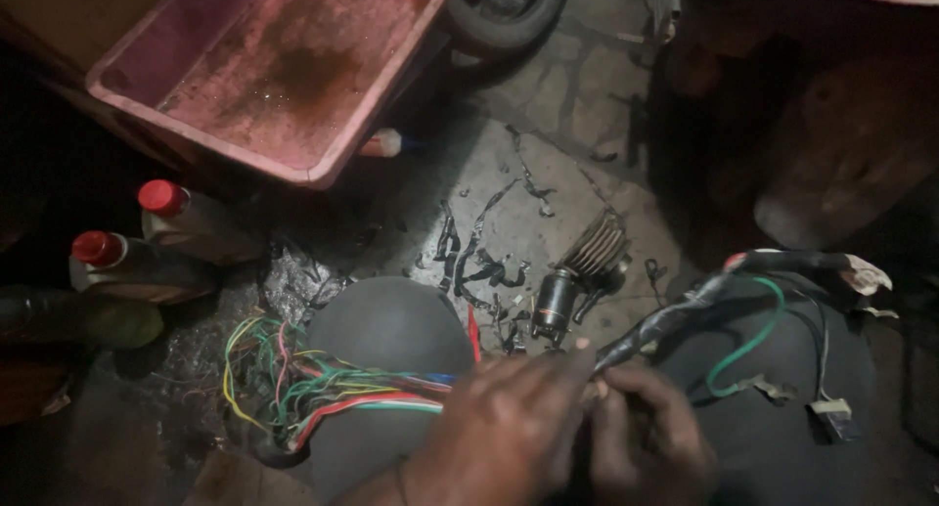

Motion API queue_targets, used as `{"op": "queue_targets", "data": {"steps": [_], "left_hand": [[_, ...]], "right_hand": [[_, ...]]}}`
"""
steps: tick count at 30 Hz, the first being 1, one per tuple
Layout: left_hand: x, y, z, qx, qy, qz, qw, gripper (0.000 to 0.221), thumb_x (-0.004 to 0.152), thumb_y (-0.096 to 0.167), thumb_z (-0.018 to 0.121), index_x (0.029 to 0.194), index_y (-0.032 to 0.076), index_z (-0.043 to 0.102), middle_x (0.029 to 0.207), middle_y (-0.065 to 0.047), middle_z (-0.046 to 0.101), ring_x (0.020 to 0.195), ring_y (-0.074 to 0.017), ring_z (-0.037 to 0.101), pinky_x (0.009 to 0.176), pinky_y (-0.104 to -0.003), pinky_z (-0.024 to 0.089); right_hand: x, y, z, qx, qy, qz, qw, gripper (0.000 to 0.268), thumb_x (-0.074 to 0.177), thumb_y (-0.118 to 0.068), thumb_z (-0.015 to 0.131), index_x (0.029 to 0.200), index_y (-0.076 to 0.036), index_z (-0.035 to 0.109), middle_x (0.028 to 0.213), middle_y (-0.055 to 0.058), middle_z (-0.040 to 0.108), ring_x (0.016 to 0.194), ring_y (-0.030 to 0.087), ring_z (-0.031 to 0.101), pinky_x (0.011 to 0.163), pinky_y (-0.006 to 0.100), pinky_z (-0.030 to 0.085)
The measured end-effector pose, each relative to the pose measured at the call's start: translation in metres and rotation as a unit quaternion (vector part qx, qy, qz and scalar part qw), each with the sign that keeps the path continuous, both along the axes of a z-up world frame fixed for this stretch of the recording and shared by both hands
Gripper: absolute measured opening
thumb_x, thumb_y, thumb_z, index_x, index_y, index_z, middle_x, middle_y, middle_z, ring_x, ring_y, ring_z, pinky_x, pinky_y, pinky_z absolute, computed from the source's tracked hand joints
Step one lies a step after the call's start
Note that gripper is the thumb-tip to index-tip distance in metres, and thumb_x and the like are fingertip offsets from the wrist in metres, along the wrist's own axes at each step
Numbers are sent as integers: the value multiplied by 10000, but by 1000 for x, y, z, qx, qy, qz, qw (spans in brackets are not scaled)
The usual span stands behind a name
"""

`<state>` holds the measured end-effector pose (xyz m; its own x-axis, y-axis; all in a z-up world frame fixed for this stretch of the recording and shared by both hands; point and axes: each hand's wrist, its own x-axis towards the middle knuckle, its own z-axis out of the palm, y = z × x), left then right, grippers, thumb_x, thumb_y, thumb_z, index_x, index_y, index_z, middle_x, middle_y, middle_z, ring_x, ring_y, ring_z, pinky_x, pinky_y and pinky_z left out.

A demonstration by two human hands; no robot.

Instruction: Repairing or inspecting the electrical wiring harness of a motorcycle.

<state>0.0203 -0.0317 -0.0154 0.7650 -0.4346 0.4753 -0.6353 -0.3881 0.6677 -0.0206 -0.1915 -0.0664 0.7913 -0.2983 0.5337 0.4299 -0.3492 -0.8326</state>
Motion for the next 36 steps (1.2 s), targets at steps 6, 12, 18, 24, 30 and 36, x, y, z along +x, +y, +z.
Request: {"op": "queue_targets", "data": {"steps": [6,12,18,24,30,36], "left_hand": [[1,0,3,-4,-11,3,1000,452,845,54,691,1259,-121,645,990,-224,742,876,-342,743,804,-429,588],[-3,-1,1,-15,-17,-4,1000,377,930,77,696,1260,-99,654,1047,-237,746,895,-315,765,797,-414,592],[-4,0,-5,-5,-48,6,999,372,932,81,700,1256,-91,644,1018,-215,754,882,-316,756,777,-416,577],[-2,3,-7,20,-48,-16,999,493,864,76,689,1296,-149,613,1002,-228,745,867,-334,735,779,-435,570],[-4,3,-3,4,-5,-20,1000,416,934,74,717,1296,-108,625,1046,-244,743,903,-318,759,822,-415,592],[-2,3,-4,1,-34,-24,999,508,831,53,716,1292,-135,613,1013,-264,740,880,-357,753,804,-440,588]], "right_hand": [[-2,-19,-35,-59,94,11,994,173,908,97,594,1051,23,661,994,144,722,907,183,707,833,265,576],[-7,-24,-34,178,96,35,979,322,917,109,570,1224,13,546,1089,194,723,965,217,745,850,305,614],[-4,-8,-12,-69,28,10,997,205,933,99,588,1121,25,623,1096,179,736,991,190,756,865,280,624],[-1,-13,-14,-154,2,-4,988,221,856,97,605,1061,21,640,1065,185,714,1014,211,717,944,310,565],[-11,-11,-30,139,82,28,987,273,874,74,606,1141,18,615,1100,205,742,956,219,763,826,293,627],[-4,-4,-3,-151,79,-102,980,129,835,77,674,942,12,707,1016,168,771,944,216,776,861,294,611]]}}
